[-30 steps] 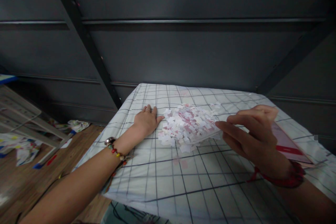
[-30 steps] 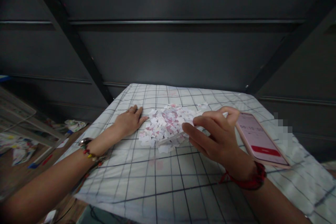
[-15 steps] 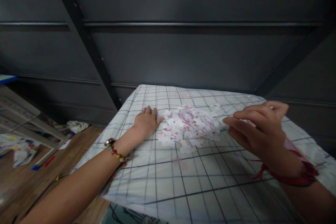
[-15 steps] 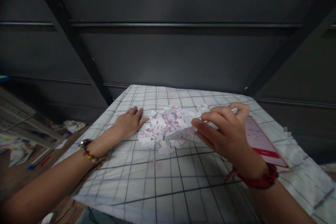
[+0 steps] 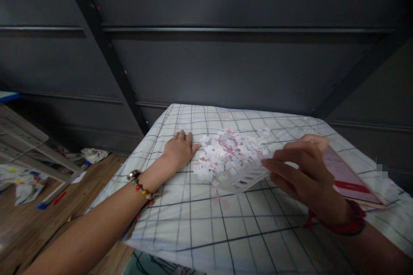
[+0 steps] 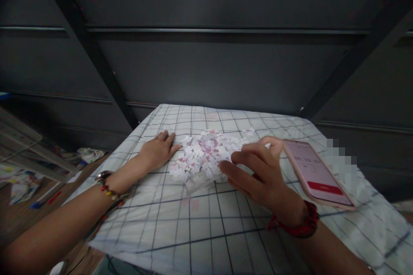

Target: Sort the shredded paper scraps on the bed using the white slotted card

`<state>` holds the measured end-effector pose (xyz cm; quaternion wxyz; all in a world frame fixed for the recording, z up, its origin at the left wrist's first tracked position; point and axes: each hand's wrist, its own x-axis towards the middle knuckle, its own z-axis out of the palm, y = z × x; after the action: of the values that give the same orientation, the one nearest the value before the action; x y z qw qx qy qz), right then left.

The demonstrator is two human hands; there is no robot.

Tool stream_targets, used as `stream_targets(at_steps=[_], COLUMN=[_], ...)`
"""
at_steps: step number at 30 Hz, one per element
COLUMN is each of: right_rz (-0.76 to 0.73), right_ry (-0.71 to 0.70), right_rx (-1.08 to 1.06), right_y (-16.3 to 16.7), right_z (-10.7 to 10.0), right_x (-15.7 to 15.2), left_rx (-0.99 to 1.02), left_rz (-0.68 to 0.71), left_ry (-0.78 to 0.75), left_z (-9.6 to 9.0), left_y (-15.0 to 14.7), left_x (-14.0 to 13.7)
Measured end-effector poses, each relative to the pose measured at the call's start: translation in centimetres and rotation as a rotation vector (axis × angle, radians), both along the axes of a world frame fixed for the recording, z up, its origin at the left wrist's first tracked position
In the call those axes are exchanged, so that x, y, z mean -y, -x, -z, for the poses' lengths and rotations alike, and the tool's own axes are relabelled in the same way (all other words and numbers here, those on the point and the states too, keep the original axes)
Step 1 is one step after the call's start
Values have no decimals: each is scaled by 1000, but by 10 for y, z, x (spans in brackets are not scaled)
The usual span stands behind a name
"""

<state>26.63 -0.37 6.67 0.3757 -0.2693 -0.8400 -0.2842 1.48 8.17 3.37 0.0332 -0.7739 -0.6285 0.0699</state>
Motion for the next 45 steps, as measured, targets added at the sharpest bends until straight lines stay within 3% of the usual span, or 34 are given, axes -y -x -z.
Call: stream_targets(at_steps=[10, 16, 25, 37, 45], right_rz=[92, -4, 102, -30, -38], right_ry=[-51, -52, -58, -19, 23], right_rx=[-4, -25, -16, -32, -24], right_y=[-11, -7, -15, -3, 0], right_z=[0, 0, -5, -2, -2], right_x=[-8, -6, -9, -3, -4], left_rx=[45, 6, -9, 24, 35], left_rz=[-6, -14, -12, -6, 6], left_ry=[-13, 6, 16, 10, -22], left_z=[4, 1, 0, 2, 5], left_y=[2, 0, 0, 1, 2], left_x=[-2, 0, -1, -1, -2])
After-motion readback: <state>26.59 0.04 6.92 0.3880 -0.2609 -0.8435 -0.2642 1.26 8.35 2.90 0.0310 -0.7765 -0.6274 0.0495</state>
